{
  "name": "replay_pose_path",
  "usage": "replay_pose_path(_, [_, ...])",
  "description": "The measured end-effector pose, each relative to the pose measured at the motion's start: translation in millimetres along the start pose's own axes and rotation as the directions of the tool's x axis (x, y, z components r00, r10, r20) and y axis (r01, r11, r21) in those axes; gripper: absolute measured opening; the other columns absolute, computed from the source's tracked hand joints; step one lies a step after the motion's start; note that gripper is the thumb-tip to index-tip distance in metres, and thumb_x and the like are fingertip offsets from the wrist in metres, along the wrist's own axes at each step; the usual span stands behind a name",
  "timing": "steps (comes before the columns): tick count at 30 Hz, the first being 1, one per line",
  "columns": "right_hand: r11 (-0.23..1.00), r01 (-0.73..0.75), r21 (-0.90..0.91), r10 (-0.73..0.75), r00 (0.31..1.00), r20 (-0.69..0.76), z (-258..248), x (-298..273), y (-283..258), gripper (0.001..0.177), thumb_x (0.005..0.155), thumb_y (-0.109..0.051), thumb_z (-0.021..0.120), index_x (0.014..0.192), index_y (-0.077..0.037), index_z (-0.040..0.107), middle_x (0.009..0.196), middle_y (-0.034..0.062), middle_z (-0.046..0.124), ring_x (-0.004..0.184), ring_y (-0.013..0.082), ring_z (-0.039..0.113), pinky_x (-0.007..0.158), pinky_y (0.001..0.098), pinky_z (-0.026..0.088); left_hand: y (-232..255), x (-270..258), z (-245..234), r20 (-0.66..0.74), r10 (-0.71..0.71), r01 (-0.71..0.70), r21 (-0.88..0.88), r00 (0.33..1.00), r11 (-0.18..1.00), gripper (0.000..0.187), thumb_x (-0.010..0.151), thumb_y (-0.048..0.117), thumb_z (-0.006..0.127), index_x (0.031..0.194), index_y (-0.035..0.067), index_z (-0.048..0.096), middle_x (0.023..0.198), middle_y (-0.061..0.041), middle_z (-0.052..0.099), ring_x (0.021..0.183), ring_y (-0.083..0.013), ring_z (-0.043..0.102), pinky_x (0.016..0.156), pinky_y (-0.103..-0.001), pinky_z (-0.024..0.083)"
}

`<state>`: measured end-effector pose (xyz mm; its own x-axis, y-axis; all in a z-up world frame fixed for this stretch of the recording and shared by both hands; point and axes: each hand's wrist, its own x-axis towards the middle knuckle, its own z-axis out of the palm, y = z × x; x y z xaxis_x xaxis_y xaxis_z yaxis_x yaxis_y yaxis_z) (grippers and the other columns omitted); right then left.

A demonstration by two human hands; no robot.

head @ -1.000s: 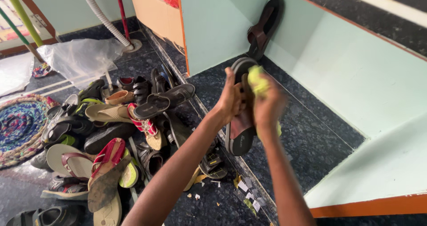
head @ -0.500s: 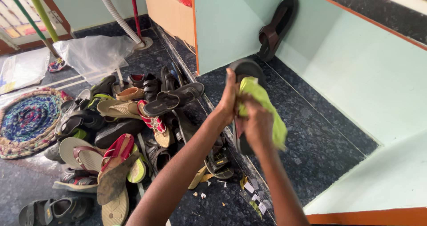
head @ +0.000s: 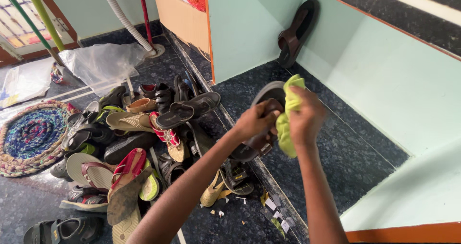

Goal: The person wipes a brown sandal with a yellow cloth, cleaning the upper strap, the sole, and the interior. After finishing the first sandal, they place it on the floor and pick up a second black sandal to begin wiping it in the same manner.

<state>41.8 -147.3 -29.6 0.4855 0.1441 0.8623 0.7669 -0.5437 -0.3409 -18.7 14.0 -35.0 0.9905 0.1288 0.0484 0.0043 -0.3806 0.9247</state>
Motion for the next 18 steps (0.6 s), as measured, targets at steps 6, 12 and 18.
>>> replay_pose_path(6, [0.944, 0.246, -0.221, -0.233, 0.969, 0.084, 3, -38, 12, 0.032, 0.089, 0.008, 0.07, 0.119, -0.003, 0.074, 0.121, 0.0088, 0.071, 0.107, 0.0232, 0.063, 0.086, 0.0338, 0.061, 20, -5, 3, 0.047, -0.049, 0.051, -0.038, 0.998, 0.998, 0.038, 0.102, 0.035, 0.06, 0.1, -0.002, 0.072, 0.07, -0.008, 0.075, 0.059, -0.0199, 0.072, 0.064, -0.039, 0.06])
replay_pose_path(12, [0.997, 0.017, -0.075, -0.011, 0.998, 0.069, 9, -68, 20, 0.038, 0.084, 0.014, 0.065, 0.116, -0.004, 0.073, 0.107, 0.0102, 0.076, 0.095, 0.0238, 0.07, 0.076, 0.0346, 0.058, 25, -8, -8, 0.014, -0.072, 0.072, -0.021, 0.997, 0.997, 0.041, 0.102, 0.036, 0.054, 0.12, 0.001, 0.065, 0.072, -0.009, 0.075, 0.059, -0.0206, 0.073, 0.065, -0.039, 0.061])
replay_pose_path(18, [0.99, -0.101, 0.102, 0.101, 0.995, 0.006, -6, -17, -7, 0.026, 0.092, 0.007, 0.072, 0.114, -0.005, 0.071, 0.106, 0.0109, 0.078, 0.084, 0.0233, 0.078, 0.069, 0.0325, 0.058, 13, 3, -8, 0.022, 0.371, -0.344, 0.427, 0.928, 0.836, 0.049, 0.104, 0.037, 0.063, 0.136, 0.0, 0.057, 0.08, -0.011, 0.076, 0.079, -0.0246, 0.072, 0.069, -0.041, 0.056])
